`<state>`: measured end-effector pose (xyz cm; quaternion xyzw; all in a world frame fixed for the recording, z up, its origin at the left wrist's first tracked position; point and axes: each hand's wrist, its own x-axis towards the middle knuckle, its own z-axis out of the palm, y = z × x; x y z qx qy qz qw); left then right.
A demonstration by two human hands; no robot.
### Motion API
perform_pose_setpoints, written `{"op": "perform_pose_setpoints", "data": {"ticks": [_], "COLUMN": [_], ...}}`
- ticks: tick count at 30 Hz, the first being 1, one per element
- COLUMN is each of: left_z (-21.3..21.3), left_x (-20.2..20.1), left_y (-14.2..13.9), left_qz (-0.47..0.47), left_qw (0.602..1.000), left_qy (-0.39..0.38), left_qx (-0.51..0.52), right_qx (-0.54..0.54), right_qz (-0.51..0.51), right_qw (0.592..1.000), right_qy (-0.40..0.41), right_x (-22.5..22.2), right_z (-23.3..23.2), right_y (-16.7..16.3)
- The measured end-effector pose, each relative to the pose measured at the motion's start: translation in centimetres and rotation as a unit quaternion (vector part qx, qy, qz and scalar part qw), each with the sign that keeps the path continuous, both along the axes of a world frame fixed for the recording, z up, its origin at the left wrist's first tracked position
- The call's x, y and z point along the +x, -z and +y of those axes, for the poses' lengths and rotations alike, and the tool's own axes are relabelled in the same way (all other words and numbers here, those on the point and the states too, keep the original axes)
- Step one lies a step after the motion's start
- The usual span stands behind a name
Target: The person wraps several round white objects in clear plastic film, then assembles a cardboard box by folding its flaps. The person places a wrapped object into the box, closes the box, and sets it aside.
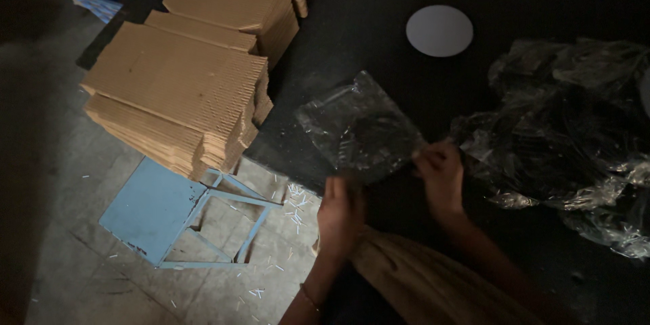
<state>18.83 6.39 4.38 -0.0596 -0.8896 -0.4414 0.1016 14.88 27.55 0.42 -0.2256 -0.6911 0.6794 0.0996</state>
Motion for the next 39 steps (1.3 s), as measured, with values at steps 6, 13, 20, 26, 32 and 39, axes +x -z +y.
{"op": "perform_pose_setpoints", "data": {"ticks": [6, 13, 20, 26, 32, 39], "left_z": [0.6, 0.0, 0.2, -0.1, -1.8, -9.0], "left_x": [-0.7, -1.1, -1.7, -1.1, -0.1, -7.7], "left_y": [-0.2, -0.1, 1.0, 1.4, 0.5, -1.3], "left_qz": [0.045, 0.121, 0.111, 0.091, 0.087, -0.025], "left_qw": [0.998, 0.989, 0.989, 0.991, 0.985, 0.951], "left_qy": [0.04, 0.072, 0.07, 0.08, 0.119, 0.18], "left_qx": [0.006, 0.039, 0.073, 0.062, 0.089, -0.251], "right_qx": [-0.11, -0.072, -0.061, 0.406, 0.642, 0.586], "right_qz": [0.005, 0.024, -0.081, 0.15, 0.284, 0.245], "right_qw": [0.992, 0.981, 0.958, 0.837, 0.673, 0.729], "right_qy": [-0.069, -0.177, -0.267, -0.334, -0.231, -0.256], "right_x": [1.3, 2.1, 1.4, -1.0, -3.8, -5.2], "right_z": [-1.6, -2.2, -3.6, -3.2, -3.4, -2.2], "right_y": [1.3, 4.5, 0.9, 1.5, 7.5, 14.7]}}
